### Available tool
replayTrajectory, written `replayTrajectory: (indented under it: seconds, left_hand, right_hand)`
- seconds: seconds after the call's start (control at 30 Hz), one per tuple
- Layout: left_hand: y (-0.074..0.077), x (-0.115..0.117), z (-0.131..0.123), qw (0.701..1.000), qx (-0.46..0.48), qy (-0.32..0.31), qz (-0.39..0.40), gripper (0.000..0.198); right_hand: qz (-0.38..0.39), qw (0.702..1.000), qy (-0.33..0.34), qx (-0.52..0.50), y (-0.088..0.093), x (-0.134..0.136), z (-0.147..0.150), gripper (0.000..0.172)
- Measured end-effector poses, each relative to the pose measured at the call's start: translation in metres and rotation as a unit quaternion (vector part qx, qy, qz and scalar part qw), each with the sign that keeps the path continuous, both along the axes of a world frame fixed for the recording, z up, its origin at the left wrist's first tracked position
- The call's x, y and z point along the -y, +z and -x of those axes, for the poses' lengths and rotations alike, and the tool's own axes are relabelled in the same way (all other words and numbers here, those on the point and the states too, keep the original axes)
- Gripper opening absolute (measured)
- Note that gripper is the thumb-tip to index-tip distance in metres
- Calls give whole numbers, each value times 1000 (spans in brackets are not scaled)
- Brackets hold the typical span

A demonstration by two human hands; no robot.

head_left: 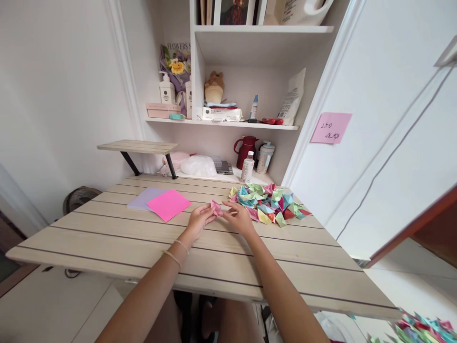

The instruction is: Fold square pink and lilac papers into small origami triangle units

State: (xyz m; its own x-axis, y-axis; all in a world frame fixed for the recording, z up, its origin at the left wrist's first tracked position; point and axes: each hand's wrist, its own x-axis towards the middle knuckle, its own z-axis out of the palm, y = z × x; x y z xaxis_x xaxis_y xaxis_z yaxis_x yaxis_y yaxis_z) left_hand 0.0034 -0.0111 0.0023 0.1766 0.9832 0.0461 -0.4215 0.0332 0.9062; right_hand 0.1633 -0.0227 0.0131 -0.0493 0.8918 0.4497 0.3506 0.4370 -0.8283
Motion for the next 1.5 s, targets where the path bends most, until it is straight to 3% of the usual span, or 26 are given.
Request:
replayTrajectory:
  seconds: [0.13,0.2,0.27,0.4,0.57,0.63,0.73,0.83,0.87,0.93,1.03,1.2,1.37,1.5]
  left_hand:
    - [-1,-3,2,999,14,34,23,31]
    - [-1,-4,2,998,3,52,28,30]
    - [-1,-4,1,997,-8,73,26,28]
    - [0,-2,-2,996,-36,77,18,26]
    - [6,0,1,989,-108,80,-59,24]
    - [9,-1,8,948,-234,152,-152,20]
    - [12,-3,25,831,-432,243,-252,23]
    - [10,-8,43,707,-598,308,-217,38]
    - [9,-10,50,676,-636,323,-185,42]
    - [6,-15,61,639,-681,336,-118,41]
    - [2,-19,75,644,-705,290,-62,26]
    - [0,-22,81,658,-688,303,-47,25]
    - [2,-19,79,675,-629,379,-76,23]
    - [10,-17,77,707,-538,443,-120,28]
  right_hand:
    - [-49,993,83,75,7,9,2,44]
    - [-77,986,93,116,8,14,4,53]
    - [-108,977,68,171,8,16,5,54]
    - [-139,950,8,280,5,14,5,24]
    - [-120,958,-62,253,5,9,-1,16]
    - [-102,960,-149,215,7,8,-9,15]
    - [-58,930,-329,152,8,7,-26,19]
    - [-23,892,-441,101,6,7,-41,23]
    - [-15,884,-458,88,6,6,-45,25]
    - [-2,875,-480,65,3,5,-50,27]
    - [4,861,-509,21,-2,0,-56,28]
    - [-5,831,-555,-33,-14,-5,-67,34]
    - [-38,814,-580,19,-19,-5,-66,22]
    - [-100,803,-585,44,-3,0,-57,25]
